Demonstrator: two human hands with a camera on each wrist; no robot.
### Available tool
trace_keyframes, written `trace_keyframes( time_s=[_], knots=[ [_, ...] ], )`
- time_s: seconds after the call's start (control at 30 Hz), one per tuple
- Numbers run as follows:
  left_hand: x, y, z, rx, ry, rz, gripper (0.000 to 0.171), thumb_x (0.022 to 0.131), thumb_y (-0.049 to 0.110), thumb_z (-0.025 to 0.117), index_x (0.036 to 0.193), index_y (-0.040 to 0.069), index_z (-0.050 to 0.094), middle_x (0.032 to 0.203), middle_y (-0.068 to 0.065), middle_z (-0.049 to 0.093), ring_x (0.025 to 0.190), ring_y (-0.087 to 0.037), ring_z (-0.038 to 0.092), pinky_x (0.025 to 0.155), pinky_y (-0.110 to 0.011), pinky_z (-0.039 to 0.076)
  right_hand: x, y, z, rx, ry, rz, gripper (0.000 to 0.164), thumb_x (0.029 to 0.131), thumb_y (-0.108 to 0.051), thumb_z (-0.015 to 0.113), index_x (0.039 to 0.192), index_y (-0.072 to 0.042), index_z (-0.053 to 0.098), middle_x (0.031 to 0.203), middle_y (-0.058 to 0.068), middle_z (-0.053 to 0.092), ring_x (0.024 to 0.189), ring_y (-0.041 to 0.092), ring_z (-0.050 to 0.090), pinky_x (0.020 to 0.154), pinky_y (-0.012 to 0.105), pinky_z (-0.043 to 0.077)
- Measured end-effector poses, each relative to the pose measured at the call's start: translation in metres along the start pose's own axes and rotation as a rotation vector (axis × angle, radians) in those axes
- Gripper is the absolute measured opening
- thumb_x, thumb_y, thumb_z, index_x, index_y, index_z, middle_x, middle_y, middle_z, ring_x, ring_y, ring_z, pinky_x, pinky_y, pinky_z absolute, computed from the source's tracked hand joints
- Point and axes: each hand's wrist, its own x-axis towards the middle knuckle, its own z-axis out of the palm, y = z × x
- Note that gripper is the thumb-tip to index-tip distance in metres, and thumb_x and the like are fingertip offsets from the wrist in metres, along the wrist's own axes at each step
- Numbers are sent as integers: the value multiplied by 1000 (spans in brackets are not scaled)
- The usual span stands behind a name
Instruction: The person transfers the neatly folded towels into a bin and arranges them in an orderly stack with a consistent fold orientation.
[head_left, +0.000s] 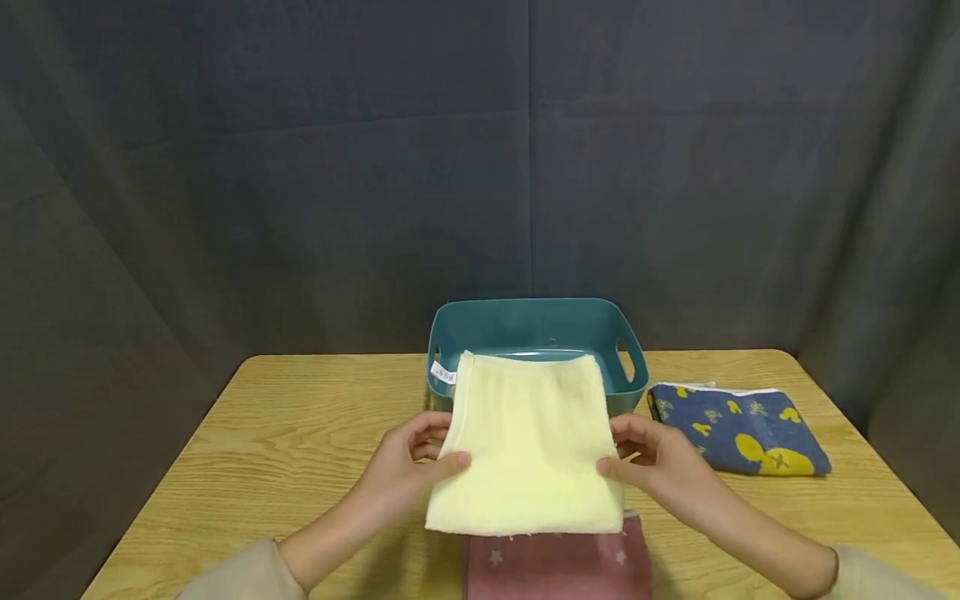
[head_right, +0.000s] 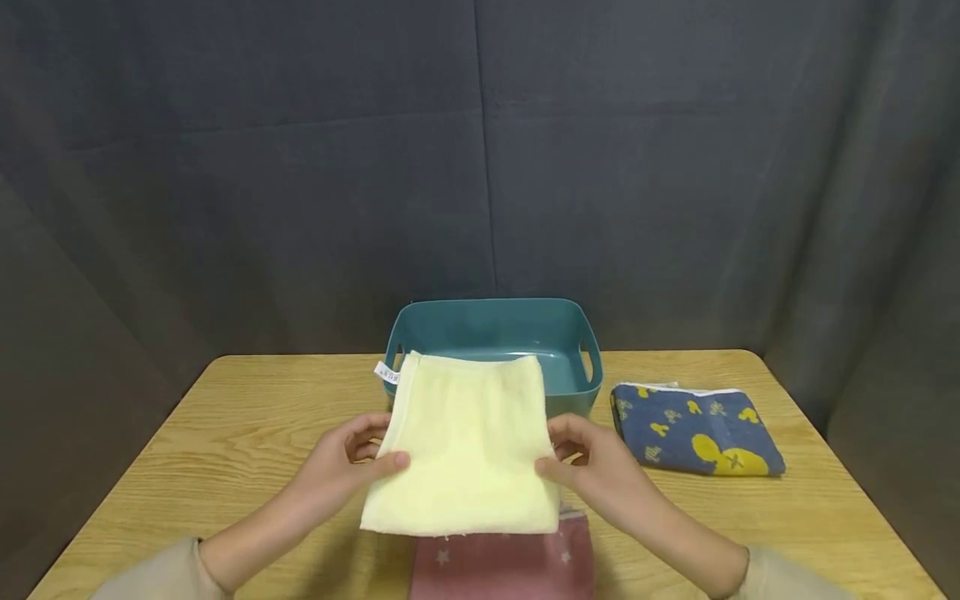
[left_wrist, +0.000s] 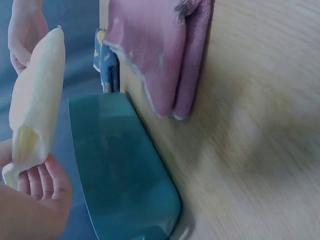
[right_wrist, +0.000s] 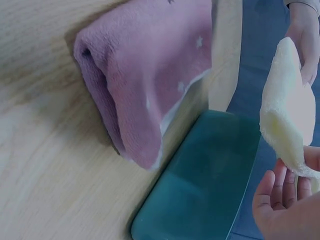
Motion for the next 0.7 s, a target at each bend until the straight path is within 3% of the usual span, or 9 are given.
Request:
trace_keyframes(
  time_s=[0.7],
  knots=[
    [31,2,6,-12,141,-18,43,87,11,77,127,1,63,111,-9,66,93,-19,63,76,-29,54,30,-4,-17,-122,60,-58,32,91,-15,74,116,1,65,101,7,67,88,20,60,71,30,53]
  ],
)
